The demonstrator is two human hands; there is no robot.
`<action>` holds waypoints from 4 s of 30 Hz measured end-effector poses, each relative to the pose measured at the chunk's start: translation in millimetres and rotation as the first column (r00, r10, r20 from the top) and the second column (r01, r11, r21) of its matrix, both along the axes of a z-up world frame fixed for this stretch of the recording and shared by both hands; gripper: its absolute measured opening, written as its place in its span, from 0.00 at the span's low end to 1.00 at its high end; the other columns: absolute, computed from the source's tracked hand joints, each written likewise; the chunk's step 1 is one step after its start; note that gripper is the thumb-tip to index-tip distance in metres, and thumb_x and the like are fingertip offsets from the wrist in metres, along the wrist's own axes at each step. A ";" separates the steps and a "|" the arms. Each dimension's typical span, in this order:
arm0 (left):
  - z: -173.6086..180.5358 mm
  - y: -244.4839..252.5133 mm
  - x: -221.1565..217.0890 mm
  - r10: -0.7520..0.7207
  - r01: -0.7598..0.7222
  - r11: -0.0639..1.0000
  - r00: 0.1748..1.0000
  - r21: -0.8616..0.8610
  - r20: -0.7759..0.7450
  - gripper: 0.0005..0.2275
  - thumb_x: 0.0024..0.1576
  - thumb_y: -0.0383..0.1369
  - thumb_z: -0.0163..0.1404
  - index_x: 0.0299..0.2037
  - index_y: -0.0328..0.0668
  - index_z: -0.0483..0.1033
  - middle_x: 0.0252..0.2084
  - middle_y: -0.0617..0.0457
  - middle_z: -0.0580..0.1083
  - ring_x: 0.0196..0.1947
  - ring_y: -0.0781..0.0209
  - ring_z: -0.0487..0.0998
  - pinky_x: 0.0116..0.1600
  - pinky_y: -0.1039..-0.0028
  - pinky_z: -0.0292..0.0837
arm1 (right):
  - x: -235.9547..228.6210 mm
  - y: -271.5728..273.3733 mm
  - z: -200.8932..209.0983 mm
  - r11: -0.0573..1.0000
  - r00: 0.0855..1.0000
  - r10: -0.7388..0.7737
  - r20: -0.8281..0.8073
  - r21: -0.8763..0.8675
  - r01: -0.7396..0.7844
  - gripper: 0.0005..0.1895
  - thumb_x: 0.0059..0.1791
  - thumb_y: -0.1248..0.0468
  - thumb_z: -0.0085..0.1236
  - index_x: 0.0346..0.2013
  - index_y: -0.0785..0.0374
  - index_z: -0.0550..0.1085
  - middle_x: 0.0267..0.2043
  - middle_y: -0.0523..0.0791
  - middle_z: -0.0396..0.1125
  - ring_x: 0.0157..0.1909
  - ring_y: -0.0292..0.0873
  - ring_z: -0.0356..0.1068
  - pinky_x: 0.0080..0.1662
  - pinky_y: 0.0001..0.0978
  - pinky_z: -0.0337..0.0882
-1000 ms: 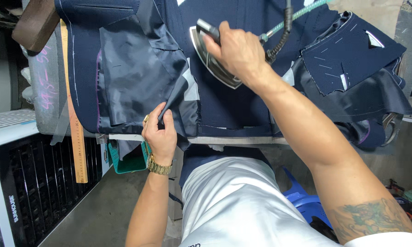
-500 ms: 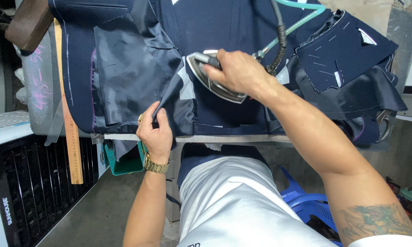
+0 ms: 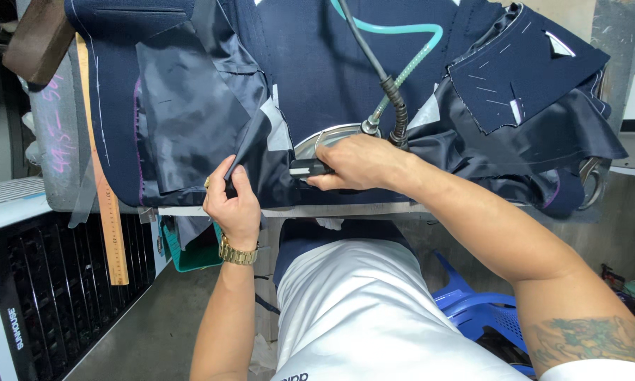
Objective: The person organizes pieces of a dark blue suit jacket on a workbench, aligns the lining material, and then uses a steam iron to press the fabric edges against a wooden tailor's clapper.
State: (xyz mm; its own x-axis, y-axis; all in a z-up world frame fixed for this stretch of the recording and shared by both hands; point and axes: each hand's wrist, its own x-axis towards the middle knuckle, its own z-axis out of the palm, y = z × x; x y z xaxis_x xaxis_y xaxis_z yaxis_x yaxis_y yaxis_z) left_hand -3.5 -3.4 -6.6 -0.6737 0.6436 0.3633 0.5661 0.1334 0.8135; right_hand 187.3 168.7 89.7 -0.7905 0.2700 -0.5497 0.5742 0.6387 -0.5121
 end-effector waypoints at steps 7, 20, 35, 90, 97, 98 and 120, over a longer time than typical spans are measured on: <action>1.2 -1.9 -2.3 0.000 0.000 1.000 1.000 0.013 0.027 0.06 0.62 0.25 0.55 0.46 0.36 0.82 0.38 0.43 0.81 0.37 0.43 0.82 0.40 0.65 0.77 | 4.0 -7.8 1.2 0.999 1.000 0.000 0.026 -0.053 0.002 0.30 0.53 0.39 0.45 0.34 0.64 0.73 0.25 0.56 0.73 0.35 0.60 0.78 0.40 0.50 0.76; -1.3 -1.9 -3.0 -0.038 0.038 0.999 0.999 0.010 -0.014 0.06 0.62 0.25 0.54 0.46 0.34 0.82 0.40 0.42 0.80 0.40 0.42 0.82 0.44 0.63 0.77 | -0.4 -19.6 -10.8 0.998 0.999 0.031 -0.008 -0.061 -0.031 0.30 0.52 0.38 0.45 0.36 0.64 0.75 0.25 0.55 0.73 0.33 0.58 0.78 0.38 0.47 0.76; -1.6 0.5 -3.1 -0.041 0.041 0.999 0.999 -0.004 -0.002 0.06 0.63 0.25 0.54 0.47 0.33 0.81 0.41 0.42 0.80 0.41 0.44 0.82 0.46 0.64 0.76 | 10.3 -31.8 9.8 1.000 0.999 0.006 -0.031 -0.010 -0.007 0.29 0.54 0.39 0.44 0.37 0.64 0.74 0.25 0.55 0.72 0.32 0.59 0.78 0.37 0.47 0.77; 109.3 173.9 101.2 -0.688 0.773 0.441 0.618 -0.457 0.381 0.26 0.59 0.32 0.55 0.68 0.46 0.65 0.50 0.31 0.78 0.53 0.30 0.78 0.53 0.47 0.77 | 207.2 -52.9 -127.0 0.372 0.712 -0.342 -0.613 0.608 0.702 0.05 0.54 0.65 0.58 0.44 0.60 0.77 0.35 0.42 0.68 0.42 0.44 0.69 0.47 0.39 0.64; 80.9 163.6 110.5 -0.841 0.792 0.277 0.474 -0.544 0.261 0.21 0.60 0.37 0.53 0.65 0.49 0.71 0.47 0.39 0.80 0.49 0.36 0.81 0.52 0.49 0.76 | 216.0 -66.7 -104.6 0.329 0.619 -0.476 -0.625 0.526 0.784 0.08 0.55 0.65 0.61 0.46 0.65 0.79 0.37 0.44 0.70 0.44 0.46 0.71 0.48 0.37 0.65; 83.7 162.2 108.6 -0.873 0.807 0.222 0.414 -0.546 0.257 0.20 0.61 0.36 0.52 0.64 0.48 0.70 0.46 0.38 0.80 0.48 0.36 0.81 0.51 0.49 0.76 | 215.7 -69.5 -102.1 0.336 0.582 -0.494 -0.646 0.476 0.813 0.08 0.54 0.66 0.62 0.47 0.65 0.79 0.37 0.45 0.70 0.44 0.46 0.72 0.47 0.37 0.66; 116.1 127.7 124.9 -0.937 0.721 -0.261 -0.027 -0.642 0.349 0.21 0.61 0.36 0.50 0.65 0.52 0.68 0.32 0.40 0.78 0.36 0.33 0.83 0.41 0.50 0.79 | 197.0 -86.4 -64.2 0.263 0.316 -0.695 -0.646 0.181 0.948 0.08 0.53 0.67 0.64 0.47 0.65 0.80 0.40 0.46 0.74 0.45 0.48 0.76 0.48 0.35 0.73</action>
State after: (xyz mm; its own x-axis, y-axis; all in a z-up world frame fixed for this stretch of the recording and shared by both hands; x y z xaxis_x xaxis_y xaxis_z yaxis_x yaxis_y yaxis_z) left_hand 121.4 124.4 109.6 0.7340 0.5483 -0.4009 0.6441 -0.3746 0.6670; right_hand 384.2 82.4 25.5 -0.0184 0.9883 0.1512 0.7642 0.1114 -0.6353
